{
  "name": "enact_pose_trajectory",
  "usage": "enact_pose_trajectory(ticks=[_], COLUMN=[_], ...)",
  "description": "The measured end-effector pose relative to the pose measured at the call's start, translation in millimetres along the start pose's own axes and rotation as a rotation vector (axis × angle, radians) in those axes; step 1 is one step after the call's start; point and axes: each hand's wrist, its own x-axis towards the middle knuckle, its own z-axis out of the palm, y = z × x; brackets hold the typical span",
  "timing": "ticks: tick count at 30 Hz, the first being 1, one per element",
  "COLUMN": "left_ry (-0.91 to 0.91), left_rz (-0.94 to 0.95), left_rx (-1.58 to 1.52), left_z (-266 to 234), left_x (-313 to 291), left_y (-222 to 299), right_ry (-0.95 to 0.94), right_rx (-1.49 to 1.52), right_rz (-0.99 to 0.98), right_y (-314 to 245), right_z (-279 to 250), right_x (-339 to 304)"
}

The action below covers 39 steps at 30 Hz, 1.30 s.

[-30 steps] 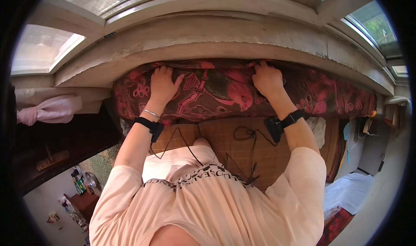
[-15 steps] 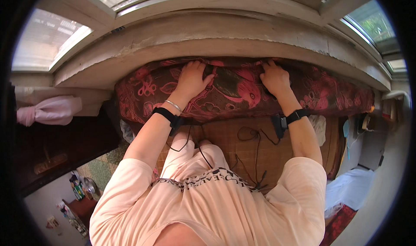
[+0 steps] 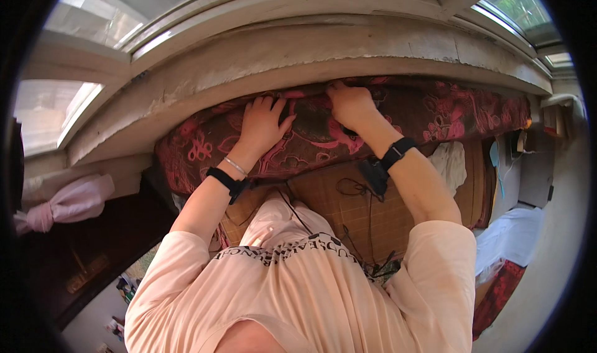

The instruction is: Cleaning a window frame and the glass panes using a cloth.

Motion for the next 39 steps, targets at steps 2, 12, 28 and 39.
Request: enact_pose_trajectory(ticks=[2,12,28,39], left_ry=[0.01,-0.012,-0.032,0.026], left_rz=[0.046,0.054,0.26,0.237], left_rx=[-0.003,0.03,0.092,0.079], left_z=[5,18,27,29], left_x=[-1,8,2,10], left_y=[-7,-8,-15,-13], right_ry=[-0.057,0.125,0.165,0.386], right_rx=[-0.022,-0.052,-0.055,0.948], right_rz=[0.042,0.139,0.275,0.805], right_y=[-6,-16,-42,54], right_z=[2,16,17,-45], right_x=[7,2,-3,-85])
